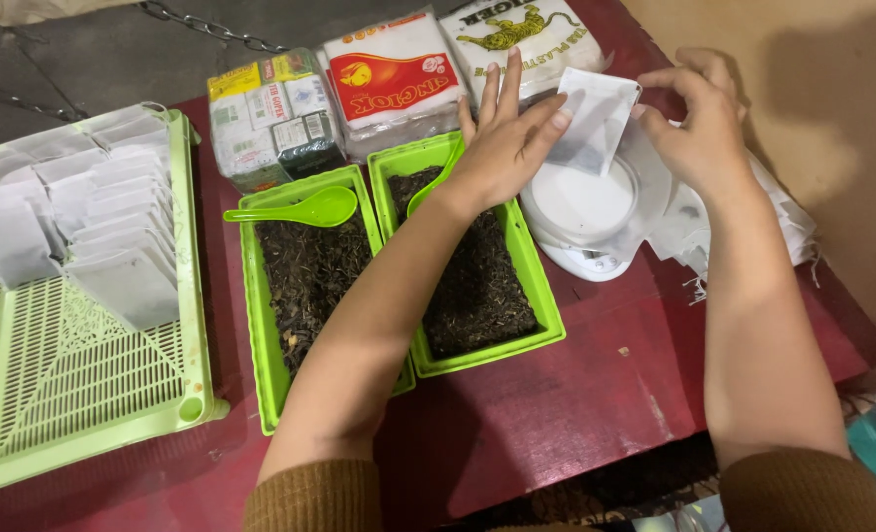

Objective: Filling small tea bags with loose tea leaves using a spoon

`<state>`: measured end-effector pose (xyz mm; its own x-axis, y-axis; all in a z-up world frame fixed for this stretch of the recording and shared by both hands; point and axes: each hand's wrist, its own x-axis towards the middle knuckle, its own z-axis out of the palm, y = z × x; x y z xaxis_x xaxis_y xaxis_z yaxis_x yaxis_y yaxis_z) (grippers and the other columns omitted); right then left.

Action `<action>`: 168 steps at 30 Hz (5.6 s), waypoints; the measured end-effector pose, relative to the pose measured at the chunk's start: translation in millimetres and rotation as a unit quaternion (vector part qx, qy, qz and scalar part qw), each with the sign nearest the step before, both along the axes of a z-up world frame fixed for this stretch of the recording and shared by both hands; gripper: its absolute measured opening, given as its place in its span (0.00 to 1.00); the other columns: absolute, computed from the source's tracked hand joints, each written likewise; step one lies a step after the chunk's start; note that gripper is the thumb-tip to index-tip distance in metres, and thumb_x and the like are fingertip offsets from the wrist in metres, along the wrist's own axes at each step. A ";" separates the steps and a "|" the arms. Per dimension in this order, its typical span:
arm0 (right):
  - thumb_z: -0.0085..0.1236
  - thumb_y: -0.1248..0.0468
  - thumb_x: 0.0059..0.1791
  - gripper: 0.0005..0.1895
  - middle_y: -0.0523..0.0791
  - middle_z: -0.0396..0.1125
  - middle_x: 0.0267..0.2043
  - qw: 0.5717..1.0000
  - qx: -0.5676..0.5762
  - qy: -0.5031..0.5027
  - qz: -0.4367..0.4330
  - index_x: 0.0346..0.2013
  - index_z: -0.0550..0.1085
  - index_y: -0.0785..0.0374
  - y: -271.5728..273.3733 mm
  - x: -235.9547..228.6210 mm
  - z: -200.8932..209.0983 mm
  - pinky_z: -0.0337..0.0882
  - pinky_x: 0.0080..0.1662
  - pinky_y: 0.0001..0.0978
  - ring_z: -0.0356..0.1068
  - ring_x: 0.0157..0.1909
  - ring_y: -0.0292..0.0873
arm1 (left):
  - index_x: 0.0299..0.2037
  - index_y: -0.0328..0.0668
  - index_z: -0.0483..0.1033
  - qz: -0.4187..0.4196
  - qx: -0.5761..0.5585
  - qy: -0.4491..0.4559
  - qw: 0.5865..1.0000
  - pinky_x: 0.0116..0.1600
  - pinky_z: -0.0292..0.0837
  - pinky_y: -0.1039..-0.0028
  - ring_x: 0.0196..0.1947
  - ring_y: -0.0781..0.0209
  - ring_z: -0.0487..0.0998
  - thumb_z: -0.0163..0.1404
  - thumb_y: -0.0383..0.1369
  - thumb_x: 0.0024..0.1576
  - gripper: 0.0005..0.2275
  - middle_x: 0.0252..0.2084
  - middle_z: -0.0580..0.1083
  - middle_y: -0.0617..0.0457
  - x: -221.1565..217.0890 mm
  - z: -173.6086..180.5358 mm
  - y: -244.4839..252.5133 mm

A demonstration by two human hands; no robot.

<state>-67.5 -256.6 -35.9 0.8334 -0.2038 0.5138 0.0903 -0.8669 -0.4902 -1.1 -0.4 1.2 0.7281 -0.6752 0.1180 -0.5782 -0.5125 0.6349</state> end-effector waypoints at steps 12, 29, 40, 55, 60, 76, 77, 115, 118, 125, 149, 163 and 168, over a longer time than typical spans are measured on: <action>0.51 0.60 0.59 0.15 0.55 0.68 0.62 0.991 0.048 0.049 0.115 0.56 0.77 0.65 -6.7 8.9 -6.8 0.60 0.62 0.40 0.63 0.69 0.50 | 0.67 0.65 0.71 0.005 -0.002 -0.007 1.000 0.73 0.13 0.40 0.78 0.45 0.25 0.20 0.60 0.56 0.35 0.78 0.32 0.47 0.6 -1.7 -1.3; 0.53 0.73 0.60 0.09 0.58 0.70 0.59 0.956 0.105 -0.065 0.266 0.55 0.75 0.73 40.1 -28.7 48.0 0.69 0.65 0.40 0.69 0.63 0.52 | 0.68 0.53 0.57 0.015 -0.215 0.075 0.974 0.58 0.62 0.51 0.59 0.50 0.73 0.60 0.37 0.54 0.32 0.57 0.74 0.48 49.0 -43.3 -16.8; 0.62 0.77 0.51 0.36 0.52 0.55 0.67 0.912 0.224 -0.090 0.330 0.70 0.56 0.68 95.4 -27.9 34.5 0.71 0.56 0.33 0.62 0.61 0.46 | 0.40 0.45 0.74 -0.092 -0.376 0.042 0.921 0.44 0.67 0.77 0.37 0.66 0.71 0.56 0.28 0.58 0.05 0.36 0.72 0.59 6.0 -8.6 48.2; 0.66 0.74 0.46 0.29 0.58 0.72 0.52 0.916 0.075 -0.069 0.388 0.61 0.71 0.72 223.3 -58.7 62.9 0.71 0.53 0.53 0.74 0.53 0.62 | 0.50 0.48 0.79 -0.004 -0.294 0.003 0.956 0.44 0.77 0.75 0.37 0.72 0.77 0.60 0.24 0.55 0.14 0.34 0.79 0.58 -76.2 4.4 209.8; 0.65 0.73 0.51 0.14 0.52 0.74 0.44 0.883 0.019 -0.149 0.446 0.51 0.78 0.68 268.7 -42.0 83.4 0.75 0.50 0.45 0.76 0.47 0.57 | 0.49 0.43 0.79 0.045 -0.310 -0.037 0.949 0.42 0.78 0.75 0.34 0.69 0.77 0.60 0.23 0.54 0.13 0.33 0.78 0.54 -77.5 15.4 264.0; 0.61 0.73 0.51 0.04 0.45 0.75 0.39 0.870 0.017 -0.080 0.486 0.39 0.79 0.64 412.1 29.8 87.4 0.68 0.45 0.35 0.73 0.42 0.42 | 0.53 0.46 0.75 0.118 -0.181 -0.045 0.975 0.50 0.72 0.78 0.43 0.68 0.78 0.57 0.31 0.60 0.12 0.41 0.78 0.56 -76.0 72.0 389.9; 0.59 0.72 0.51 0.04 0.45 0.75 0.39 0.868 0.013 -0.078 0.491 0.40 0.79 0.64 417.6 33.0 86.0 0.68 0.44 0.35 0.73 0.42 0.43 | 0.52 0.44 0.76 0.125 -0.165 -0.047 0.977 0.48 0.72 0.78 0.43 0.67 0.78 0.53 0.25 0.59 0.12 0.41 0.79 0.55 -72.8 69.7 393.8; 0.61 0.57 0.53 0.10 0.45 0.72 0.42 0.852 -0.074 0.044 0.516 0.39 0.80 0.61 475.1 58.0 49.0 0.66 0.41 0.42 0.71 0.42 0.49 | 0.29 0.46 0.75 0.289 0.081 -0.003 0.954 0.41 0.61 0.67 0.36 0.59 0.68 0.42 0.28 0.54 0.07 0.43 0.68 0.58 -56.5 55.7 442.0; 0.60 0.57 0.53 0.10 0.43 0.72 0.41 0.857 -0.076 0.051 0.507 0.37 0.80 0.61 482.5 56.6 52.4 0.66 0.39 0.41 0.71 0.40 0.47 | 0.26 0.44 0.73 0.275 0.091 -0.043 0.956 0.40 0.62 0.65 0.37 0.56 0.70 0.40 0.27 0.51 0.08 0.40 0.69 0.55 -45.6 44.3 450.0; 0.57 0.62 0.51 0.07 0.43 0.72 0.41 0.868 -0.091 0.070 0.483 0.31 0.79 0.58 486.2 57.6 42.6 0.72 0.44 0.40 0.74 0.42 0.49 | 0.26 0.41 0.74 0.246 0.077 -0.066 0.964 0.44 0.69 0.53 0.40 0.37 0.76 0.45 0.29 0.50 0.05 0.36 0.72 0.41 -37.5 27.5 457.9; 0.58 0.60 0.51 0.05 0.40 0.62 0.46 0.894 -0.118 0.086 0.423 0.32 0.77 0.55 492.3 58.8 36.8 0.56 0.50 0.44 0.67 0.49 0.49 | 0.41 0.44 0.79 0.243 0.070 -0.018 0.967 0.55 0.70 0.51 0.51 0.33 0.75 0.42 0.24 0.48 0.14 0.45 0.73 0.38 -27.2 13.2 454.5; 0.61 0.57 0.52 0.03 0.41 0.64 0.49 0.899 -0.093 0.091 0.417 0.38 0.80 0.49 478.7 63.3 47.9 0.53 0.56 0.55 0.68 0.53 0.49 | 0.44 0.54 0.78 0.286 0.078 0.052 0.954 0.41 0.63 0.68 0.38 0.57 0.70 0.41 0.21 0.53 0.17 0.52 0.65 0.54 -56.8 54.3 440.4; 0.59 0.58 0.52 0.05 0.41 0.62 0.49 0.912 -0.076 0.104 0.390 0.38 0.80 0.52 449.2 56.7 68.3 0.52 0.56 0.54 0.65 0.54 0.46 | 0.44 0.54 0.78 0.267 0.075 -0.011 0.961 0.60 0.62 0.59 0.65 0.54 0.60 0.41 0.20 0.49 0.19 0.59 0.64 0.54 -59.3 58.3 431.8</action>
<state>-10.8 192.6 32.4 0.7769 0.5529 0.3012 0.6273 -0.6382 -0.4463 -60.4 431.4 59.5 0.9738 -0.2173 0.0676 -0.2201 -0.8240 0.5220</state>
